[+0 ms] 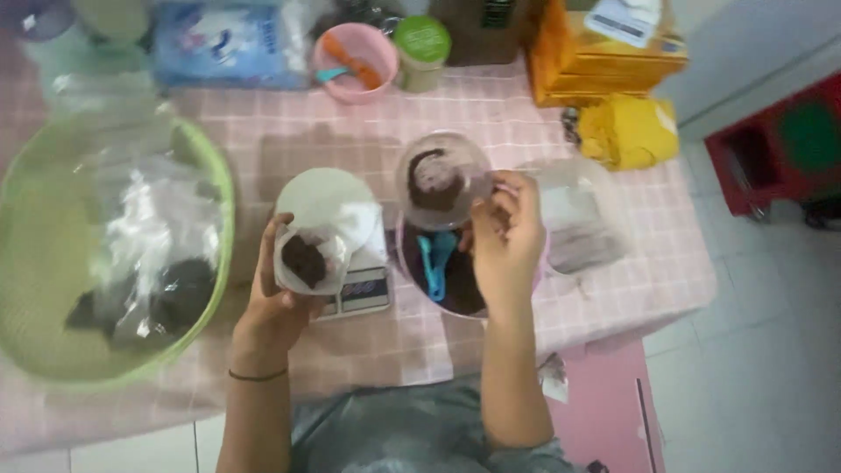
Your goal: Weighing coffee grounds on a digital scale and transferring them into small plastic bags using a spoon.
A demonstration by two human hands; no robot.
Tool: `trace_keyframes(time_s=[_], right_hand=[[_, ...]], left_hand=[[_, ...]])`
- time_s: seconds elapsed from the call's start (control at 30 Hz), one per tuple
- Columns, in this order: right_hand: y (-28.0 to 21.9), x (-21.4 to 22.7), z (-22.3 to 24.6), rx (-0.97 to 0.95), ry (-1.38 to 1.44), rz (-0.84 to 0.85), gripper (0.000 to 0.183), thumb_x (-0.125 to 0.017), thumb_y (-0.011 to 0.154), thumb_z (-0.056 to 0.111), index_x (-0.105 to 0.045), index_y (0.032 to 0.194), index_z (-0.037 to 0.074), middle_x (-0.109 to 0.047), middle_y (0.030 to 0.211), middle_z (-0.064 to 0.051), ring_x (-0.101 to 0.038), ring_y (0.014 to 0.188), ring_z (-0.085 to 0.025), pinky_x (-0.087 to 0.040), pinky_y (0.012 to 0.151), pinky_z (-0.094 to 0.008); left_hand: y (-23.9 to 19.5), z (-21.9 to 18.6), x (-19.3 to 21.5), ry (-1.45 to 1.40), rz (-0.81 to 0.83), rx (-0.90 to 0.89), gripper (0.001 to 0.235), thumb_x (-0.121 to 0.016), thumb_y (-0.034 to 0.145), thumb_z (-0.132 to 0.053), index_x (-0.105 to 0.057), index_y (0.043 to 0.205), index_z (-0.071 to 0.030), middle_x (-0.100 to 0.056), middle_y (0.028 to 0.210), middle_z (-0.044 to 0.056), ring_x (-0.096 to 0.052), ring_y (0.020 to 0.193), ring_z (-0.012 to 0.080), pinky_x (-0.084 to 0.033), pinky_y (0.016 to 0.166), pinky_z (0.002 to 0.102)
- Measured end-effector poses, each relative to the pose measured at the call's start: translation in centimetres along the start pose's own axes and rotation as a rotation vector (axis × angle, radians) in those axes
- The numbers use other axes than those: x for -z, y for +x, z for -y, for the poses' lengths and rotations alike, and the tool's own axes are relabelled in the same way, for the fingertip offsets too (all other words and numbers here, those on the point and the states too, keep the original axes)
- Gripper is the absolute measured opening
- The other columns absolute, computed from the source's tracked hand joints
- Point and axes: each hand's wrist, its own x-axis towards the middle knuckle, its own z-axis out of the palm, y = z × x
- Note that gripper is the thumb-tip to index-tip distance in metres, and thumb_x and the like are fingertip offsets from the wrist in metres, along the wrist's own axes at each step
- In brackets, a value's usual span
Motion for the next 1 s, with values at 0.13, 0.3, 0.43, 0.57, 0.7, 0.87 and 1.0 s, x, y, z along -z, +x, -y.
trace_keyframes(time_s=[0.13,0.3,0.43,0.57,0.7,0.87,1.0], right_hand=[[3.2,4.2,-3.9,-0.008,0.038,-0.178,0.024,-0.051,0.104,0.005,-0.051,0.127,0.010,-0.059,0.077,-0.005,-0.059,0.048,-0.013,-0.045,0.039,-0.021],[5.3,7.0,-7.3,0.051,-0.073,-0.392,0.024,-0.050,0.104,0.001,-0.048,0.127,0.006,-0.060,0.073,-0.008,-0.062,0.050,-0.015,-0.048,0.044,-0.022],[5.8,7.4,-8.4,-0.059,-0.083,-0.311,0.024,-0.052,0.101,-0.002,-0.052,0.123,0.008,-0.059,0.067,-0.006,-0.058,0.045,-0.015,-0.043,0.042,-0.023],[5.9,7.5,-6.2,-0.216,0.011,-0.341,0.018,-0.054,0.103,0.007,-0.051,0.120,0.011,-0.055,0.074,-0.005,-0.056,0.056,-0.016,-0.050,0.053,-0.027],[6.1,8.0,-6.6,-0.189,0.049,-0.384,0.017,-0.053,0.103,0.003,-0.053,0.118,0.011,-0.059,0.076,-0.005,-0.055,0.055,-0.015,-0.048,0.053,-0.027],[5.8,8.3,-6.5,-0.312,0.035,-0.399,0.020,-0.054,0.101,0.007,-0.055,0.119,0.013,-0.059,0.074,-0.005,-0.054,0.054,-0.015,-0.045,0.053,-0.026],[6.0,8.6,-7.1,-0.343,0.089,-0.343,0.019,-0.057,0.100,0.006,-0.056,0.119,0.009,-0.062,0.069,-0.009,-0.055,0.048,-0.017,-0.046,0.047,-0.027]], left_hand=[[1.9,2.1,-1.8,-0.114,0.061,0.079,0.105,-0.097,0.063,-0.021,-0.035,0.148,-0.020,-0.055,0.124,0.026,-0.057,0.062,0.0168,-0.046,0.037,0.025],[3.8,5.0,-3.1,-0.120,0.106,0.123,0.101,-0.090,0.072,-0.019,-0.029,0.152,-0.021,-0.051,0.134,0.024,-0.058,0.065,0.0158,-0.050,0.043,0.025],[4.9,5.9,-4.9,-0.068,0.079,0.197,0.106,-0.093,0.067,-0.027,-0.028,0.150,-0.023,-0.041,0.142,0.029,-0.058,0.069,0.0190,-0.052,0.045,0.027],[5.4,6.2,-7.0,-0.032,0.106,0.225,0.092,-0.093,0.073,-0.028,-0.037,0.145,-0.020,-0.043,0.136,0.014,-0.050,0.115,0.0289,-0.045,0.089,0.034],[5.2,7.1,-6.8,-0.076,0.169,0.200,0.082,-0.086,0.081,-0.023,-0.036,0.145,-0.018,-0.045,0.127,0.013,-0.053,0.083,0.0170,-0.049,0.056,0.022],[5.2,7.0,-6.6,0.018,0.112,0.241,0.084,-0.088,0.078,-0.036,-0.037,0.144,-0.024,-0.040,0.138,0.011,-0.048,0.118,0.0276,-0.051,0.086,0.031],[5.1,6.7,-7.1,-0.003,0.108,0.241,0.082,-0.091,0.078,-0.033,-0.039,0.141,-0.025,-0.039,0.136,0.013,-0.053,0.103,0.0238,-0.058,0.064,0.023]])
